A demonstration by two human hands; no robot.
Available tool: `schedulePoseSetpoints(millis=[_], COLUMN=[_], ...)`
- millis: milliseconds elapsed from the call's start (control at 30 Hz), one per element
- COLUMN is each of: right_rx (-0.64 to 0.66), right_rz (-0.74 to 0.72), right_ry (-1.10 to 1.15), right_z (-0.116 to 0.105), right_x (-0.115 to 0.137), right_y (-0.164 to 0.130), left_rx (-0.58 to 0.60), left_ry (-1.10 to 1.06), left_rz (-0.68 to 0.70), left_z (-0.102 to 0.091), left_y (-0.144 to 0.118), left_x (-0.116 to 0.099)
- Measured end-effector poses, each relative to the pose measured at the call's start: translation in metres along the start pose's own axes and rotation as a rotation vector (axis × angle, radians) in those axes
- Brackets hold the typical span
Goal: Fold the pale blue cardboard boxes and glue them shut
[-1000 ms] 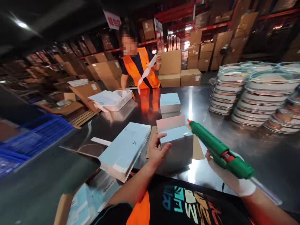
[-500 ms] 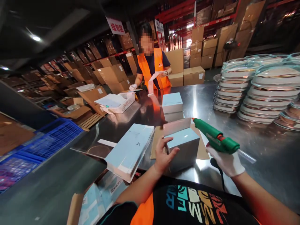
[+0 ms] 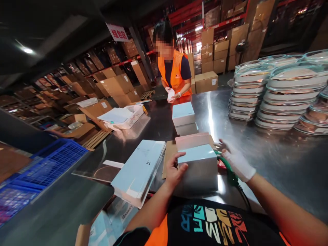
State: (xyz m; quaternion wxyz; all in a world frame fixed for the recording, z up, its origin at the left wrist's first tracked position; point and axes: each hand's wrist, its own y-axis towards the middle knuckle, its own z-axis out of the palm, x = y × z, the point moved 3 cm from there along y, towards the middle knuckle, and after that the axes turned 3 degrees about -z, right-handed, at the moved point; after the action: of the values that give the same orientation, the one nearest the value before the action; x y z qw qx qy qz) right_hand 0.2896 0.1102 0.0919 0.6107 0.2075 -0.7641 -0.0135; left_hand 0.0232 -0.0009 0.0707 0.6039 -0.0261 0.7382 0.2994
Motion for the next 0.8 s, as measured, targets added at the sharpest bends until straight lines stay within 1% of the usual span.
schedulePoseSetpoints(millis=[67,133,200,267,300,333,400,467,533,567,600,667,733,767,800], right_rx=[0.140,0.244,0.315,0.362,0.381,0.399,0.439,0.458,0.440,0.416,0.383,0.298,0.234,0.215,0.192], right_rz=[-0.037,-0.054,-0.136,-0.272,-0.338,-0.392,-0.490,-0.582,-0.629,-0.616,-0.568,-0.399,-0.226,-0.160,-0.113], right_ry=[0.121,0.140,0.107,0.055,0.040,0.033,0.042,0.044,0.020,0.005,-0.017,-0.073,-0.108,-0.101,-0.069], right_z=[0.025,0.037,0.036,0.028,0.023,0.020,0.016,0.017,0.021,0.024,0.028,0.036,0.043,0.046,0.047], right_x=[0.019,0.027,0.026,0.018,0.014,0.011,0.008,0.008,0.005,0.000,-0.006,-0.022,-0.033,-0.033,-0.029], right_y=[0.003,0.006,0.006,0.003,0.000,-0.003,-0.013,-0.023,-0.032,-0.035,-0.038,-0.041,-0.039,-0.033,-0.025], left_rx=[0.064,0.088,0.060,0.027,0.038,0.077,0.201,0.306,0.334,0.340,0.343,0.338,0.289,0.216,0.117], left_ry=[0.002,-0.007,-0.081,-0.182,-0.206,-0.201,-0.130,-0.069,-0.063,-0.070,-0.075,-0.080,-0.096,-0.131,-0.185], left_rz=[0.009,0.048,0.105,0.192,0.249,0.314,0.443,0.531,0.566,0.563,0.537,0.404,0.191,0.061,-0.069], left_z=[0.005,0.008,0.009,0.008,0.007,0.006,0.004,0.000,-0.006,-0.009,-0.012,-0.020,-0.028,-0.033,-0.037], left_y=[0.000,-0.001,-0.001,0.001,0.002,0.003,0.005,0.004,0.001,-0.001,-0.004,-0.006,0.001,0.009,0.020], left_x=[0.003,0.005,0.007,0.007,0.006,0.004,-0.001,-0.004,-0.004,-0.003,-0.002,0.001,0.001,-0.001,-0.003])
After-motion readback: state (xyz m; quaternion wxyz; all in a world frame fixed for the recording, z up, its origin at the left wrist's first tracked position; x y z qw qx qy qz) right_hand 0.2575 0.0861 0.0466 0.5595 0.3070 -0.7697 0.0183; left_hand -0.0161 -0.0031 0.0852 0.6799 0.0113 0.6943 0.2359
